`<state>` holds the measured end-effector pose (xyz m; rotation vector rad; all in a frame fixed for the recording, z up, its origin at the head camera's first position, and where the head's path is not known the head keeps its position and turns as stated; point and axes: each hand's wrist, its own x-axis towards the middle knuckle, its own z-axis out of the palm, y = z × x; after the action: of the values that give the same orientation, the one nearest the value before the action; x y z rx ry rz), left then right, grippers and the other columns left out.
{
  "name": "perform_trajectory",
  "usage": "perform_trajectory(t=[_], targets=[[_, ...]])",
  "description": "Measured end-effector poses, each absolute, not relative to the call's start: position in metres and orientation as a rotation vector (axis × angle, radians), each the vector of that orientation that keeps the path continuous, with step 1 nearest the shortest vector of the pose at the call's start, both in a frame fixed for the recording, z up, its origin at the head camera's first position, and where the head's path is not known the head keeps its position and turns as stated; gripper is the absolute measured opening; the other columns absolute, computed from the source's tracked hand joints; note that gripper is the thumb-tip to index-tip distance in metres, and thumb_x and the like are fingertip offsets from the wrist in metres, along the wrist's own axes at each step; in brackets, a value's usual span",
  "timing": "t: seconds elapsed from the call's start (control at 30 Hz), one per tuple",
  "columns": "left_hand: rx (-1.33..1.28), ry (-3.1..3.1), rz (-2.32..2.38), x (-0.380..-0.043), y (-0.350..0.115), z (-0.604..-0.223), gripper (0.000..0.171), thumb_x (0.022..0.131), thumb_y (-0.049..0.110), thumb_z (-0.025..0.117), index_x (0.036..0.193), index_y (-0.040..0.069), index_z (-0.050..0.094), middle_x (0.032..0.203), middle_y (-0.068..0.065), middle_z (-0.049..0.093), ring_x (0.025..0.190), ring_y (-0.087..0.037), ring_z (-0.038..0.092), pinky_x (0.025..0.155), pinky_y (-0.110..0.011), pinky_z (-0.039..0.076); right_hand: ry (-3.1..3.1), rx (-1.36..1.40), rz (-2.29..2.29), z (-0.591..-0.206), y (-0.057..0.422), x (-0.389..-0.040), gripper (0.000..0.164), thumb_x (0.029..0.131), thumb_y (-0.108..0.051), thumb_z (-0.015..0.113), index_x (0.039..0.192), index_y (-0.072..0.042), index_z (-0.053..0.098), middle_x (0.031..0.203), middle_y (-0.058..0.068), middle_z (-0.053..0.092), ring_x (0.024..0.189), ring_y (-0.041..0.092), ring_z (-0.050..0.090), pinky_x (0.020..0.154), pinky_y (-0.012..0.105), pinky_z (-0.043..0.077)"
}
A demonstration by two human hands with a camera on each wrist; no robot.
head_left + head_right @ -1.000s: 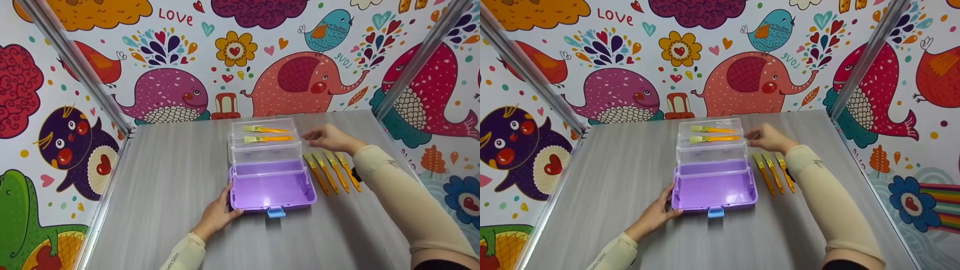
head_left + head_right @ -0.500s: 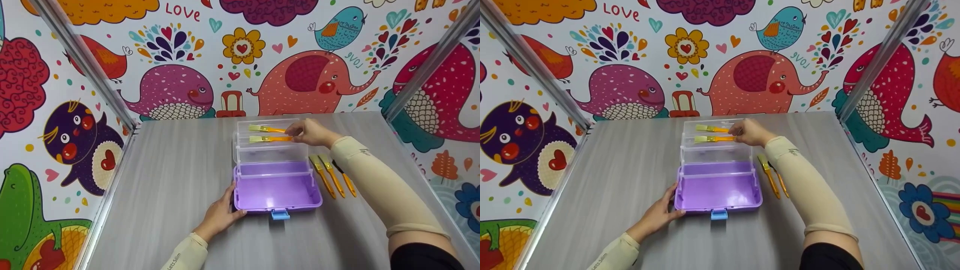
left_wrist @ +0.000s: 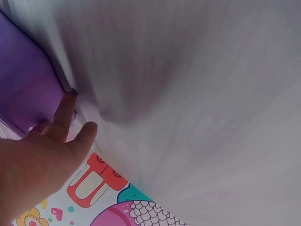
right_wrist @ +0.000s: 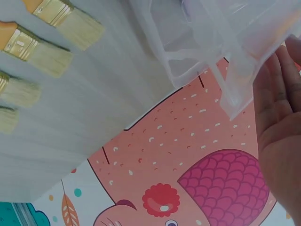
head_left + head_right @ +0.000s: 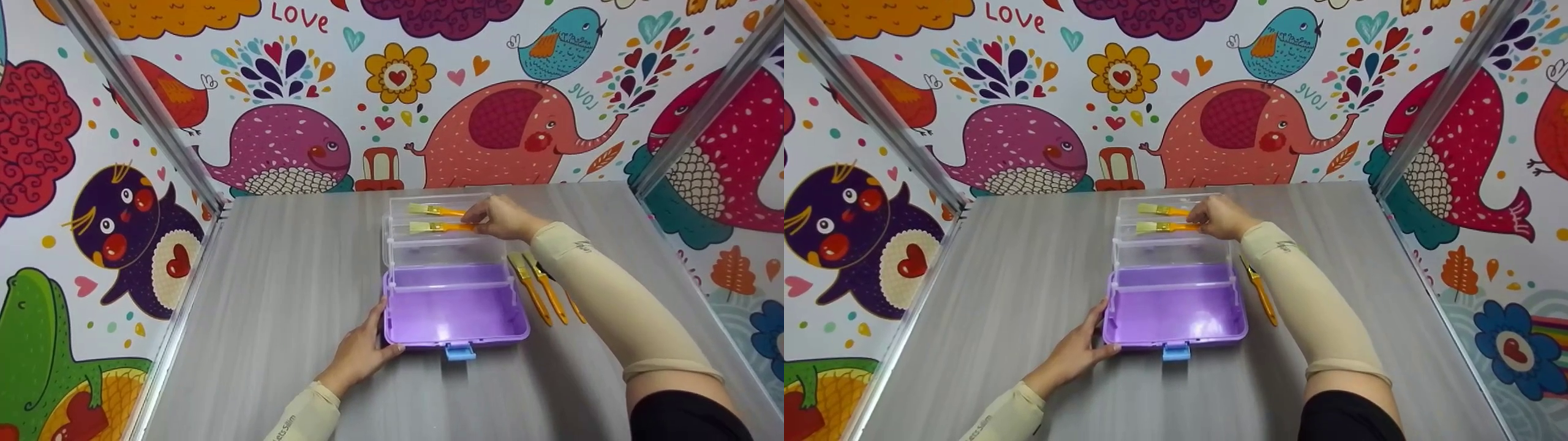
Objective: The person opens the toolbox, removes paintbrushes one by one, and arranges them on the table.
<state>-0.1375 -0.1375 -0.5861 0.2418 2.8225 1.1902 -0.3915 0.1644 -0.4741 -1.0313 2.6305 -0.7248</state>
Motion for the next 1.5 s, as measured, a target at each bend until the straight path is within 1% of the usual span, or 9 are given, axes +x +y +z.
perform_trajectory(t=[0.23,0.37,0.57,0.77,1.07,1.3,1.4,1.5], targets=[[0.232,2.821,1.187,-0.137,-0.137,-0.585,0.095,0.085,0.049,0.074,0.157,0.009,0.026,0.14,-0.028,0.051,0.115,-0.051,0.056,0.096,-0.062,0.043,2.698,-1.025,-0.564,-0.476,0.161,-0.393,0.035,0.082,0.006,0.073,0.112,-0.01,0.077,0.109,0.005,0.074,0.098,0.022,0.069,0.087,0.043,0.056],[0.241,2.83,1.18,-0.137,-0.138,-0.584,0.095,0.085,0.048,0.075,0.157,0.008,0.027,0.139,-0.029,0.052,0.114,-0.051,0.057,0.095,-0.063,0.043,2.725,-1.033,-0.525,-0.476,0.159,-0.391,0.034,0.082,0.005,0.075,0.112,-0.01,0.077,0.107,0.005,0.074,0.095,0.021,0.07,0.086,0.043,0.056],[0.245,2.812,1.177,-0.137,-0.138,-0.583,0.096,0.086,0.049,0.074,0.157,0.009,0.025,0.146,-0.025,0.047,0.119,-0.049,0.055,0.098,-0.062,0.041,2.762,-1.116,-0.451,-0.477,0.159,-0.391,0.031,0.08,0.003,0.078,0.108,-0.009,0.079,0.103,0.005,0.075,0.092,0.021,0.07,0.085,0.043,0.056],[0.243,2.814,1.171,-0.136,-0.139,-0.584,0.097,0.086,0.051,0.073,0.157,0.008,0.025,0.145,-0.026,0.047,0.119,-0.049,0.055,0.099,-0.062,0.041,2.766,-1.209,-0.39,-0.477,0.158,-0.391,0.028,0.081,0.003,0.076,0.106,-0.009,0.079,0.101,0.006,0.074,0.09,0.022,0.07,0.084,0.043,0.056],[0.247,2.813,1.175,-0.137,-0.138,-0.583,0.098,0.086,0.055,0.071,0.157,0.006,0.024,0.145,-0.027,0.046,0.119,-0.05,0.055,0.099,-0.061,0.042,2.775,-1.251,-0.408,-0.473,0.16,-0.39,0.025,0.082,-0.001,0.076,0.106,-0.008,0.079,0.099,0.007,0.073,0.087,0.023,0.07,0.08,0.042,0.058],[0.251,2.814,1.179,-0.137,-0.137,-0.582,0.096,0.086,0.052,0.072,0.157,0.006,0.025,0.144,-0.028,0.047,0.117,-0.05,0.056,0.098,-0.06,0.043,2.8,-1.241,-0.476,-0.467,0.165,-0.392,0.026,0.08,-0.004,0.076,0.106,-0.007,0.079,0.098,0.007,0.073,0.084,0.023,0.069,0.077,0.041,0.058],[0.247,2.813,1.182,-0.137,-0.137,-0.582,0.096,0.086,0.051,0.072,0.157,0.006,0.025,0.144,-0.027,0.048,0.117,-0.05,0.056,0.098,-0.06,0.043,2.818,-1.226,-0.54,-0.462,0.169,-0.391,0.026,0.081,-0.006,0.076,0.107,-0.007,0.079,0.099,0.007,0.074,0.085,0.023,0.069,0.078,0.042,0.058],[0.243,2.819,1.179,-0.137,-0.138,-0.582,0.096,0.085,0.05,0.073,0.157,0.007,0.025,0.143,-0.026,0.049,0.116,-0.049,0.057,0.097,-0.06,0.044,2.821,-1.167,-0.621,-0.455,0.175,-0.39,0.026,0.081,-0.006,0.077,0.107,-0.008,0.079,0.1,0.005,0.075,0.089,0.023,0.069,0.082,0.044,0.057]])
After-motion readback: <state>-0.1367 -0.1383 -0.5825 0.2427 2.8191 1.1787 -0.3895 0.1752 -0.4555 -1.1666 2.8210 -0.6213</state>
